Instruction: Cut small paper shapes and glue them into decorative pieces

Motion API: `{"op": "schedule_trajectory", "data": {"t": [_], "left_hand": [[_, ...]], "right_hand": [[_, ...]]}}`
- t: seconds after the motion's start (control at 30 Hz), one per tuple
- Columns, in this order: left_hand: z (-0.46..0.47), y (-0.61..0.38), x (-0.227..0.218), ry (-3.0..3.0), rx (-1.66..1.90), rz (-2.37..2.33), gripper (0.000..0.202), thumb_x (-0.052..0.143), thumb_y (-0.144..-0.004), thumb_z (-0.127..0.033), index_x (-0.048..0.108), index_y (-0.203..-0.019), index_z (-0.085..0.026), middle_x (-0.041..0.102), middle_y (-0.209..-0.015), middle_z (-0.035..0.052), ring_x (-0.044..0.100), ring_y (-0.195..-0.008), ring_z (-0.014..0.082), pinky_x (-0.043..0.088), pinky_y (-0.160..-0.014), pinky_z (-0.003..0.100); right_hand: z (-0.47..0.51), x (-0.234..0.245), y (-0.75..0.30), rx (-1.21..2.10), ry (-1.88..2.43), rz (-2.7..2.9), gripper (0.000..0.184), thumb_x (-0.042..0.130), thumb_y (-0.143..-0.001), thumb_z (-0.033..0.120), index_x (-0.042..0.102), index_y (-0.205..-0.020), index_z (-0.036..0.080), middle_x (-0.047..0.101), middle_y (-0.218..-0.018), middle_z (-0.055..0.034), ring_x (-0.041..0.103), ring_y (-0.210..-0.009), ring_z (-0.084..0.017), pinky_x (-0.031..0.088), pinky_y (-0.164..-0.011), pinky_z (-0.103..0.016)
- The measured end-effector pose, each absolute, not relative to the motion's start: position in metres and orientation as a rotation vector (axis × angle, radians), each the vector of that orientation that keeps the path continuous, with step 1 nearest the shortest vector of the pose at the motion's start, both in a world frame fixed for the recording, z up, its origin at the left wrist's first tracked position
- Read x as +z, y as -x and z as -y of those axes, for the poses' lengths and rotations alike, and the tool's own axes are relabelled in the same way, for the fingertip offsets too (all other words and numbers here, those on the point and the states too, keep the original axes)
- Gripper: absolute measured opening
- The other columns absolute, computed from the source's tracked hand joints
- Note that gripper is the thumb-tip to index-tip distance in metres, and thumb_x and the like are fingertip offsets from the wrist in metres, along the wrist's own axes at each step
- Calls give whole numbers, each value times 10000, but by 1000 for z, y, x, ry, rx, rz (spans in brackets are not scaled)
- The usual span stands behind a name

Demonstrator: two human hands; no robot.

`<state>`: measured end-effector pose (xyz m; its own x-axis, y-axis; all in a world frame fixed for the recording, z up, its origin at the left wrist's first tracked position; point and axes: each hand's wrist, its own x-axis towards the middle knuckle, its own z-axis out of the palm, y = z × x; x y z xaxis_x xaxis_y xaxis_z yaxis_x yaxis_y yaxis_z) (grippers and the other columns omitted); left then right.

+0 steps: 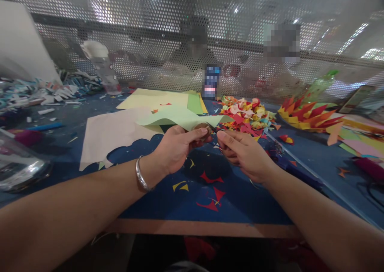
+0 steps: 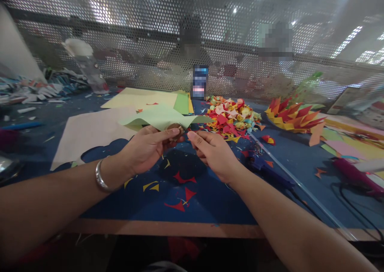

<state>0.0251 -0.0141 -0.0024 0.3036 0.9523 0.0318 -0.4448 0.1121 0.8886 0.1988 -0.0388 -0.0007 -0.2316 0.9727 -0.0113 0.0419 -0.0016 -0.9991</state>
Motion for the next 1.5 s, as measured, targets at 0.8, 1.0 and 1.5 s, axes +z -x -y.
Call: {"op": "schedule_trajectory", "data": {"t": [0.8,1.0,1.5], "left_hand": [[10,-22,-3,-1064,1160,-764,52,735,-709,-171,725,-746,-136,655,-662,1,567,-618,101,347,-567,244],[8,-20,0,-1049,1152,-790,20,729,-680,-137,710,-675,-130,631,-599,-1,534,-571,99,342,-563,253],[6,-19,0,-1096,1063,-803,39,733,-655,-151,699,-646,-133,610,-596,-7,513,-557,92,278,-535,264]], "right_hand": [[36,-1,-201,1229,1163,1539,444,607,-875,517,406,-643,195,224,-550,93,168,-443,-51,124,-382,-190],[36,-3,-205,1133,1188,1622,447,600,-877,525,403,-644,198,264,-568,80,190,-452,-58,130,-388,-206],[36,-3,-207,1108,1214,1662,483,609,-858,555,371,-631,202,255,-545,83,181,-448,-58,130,-399,-218]]}}
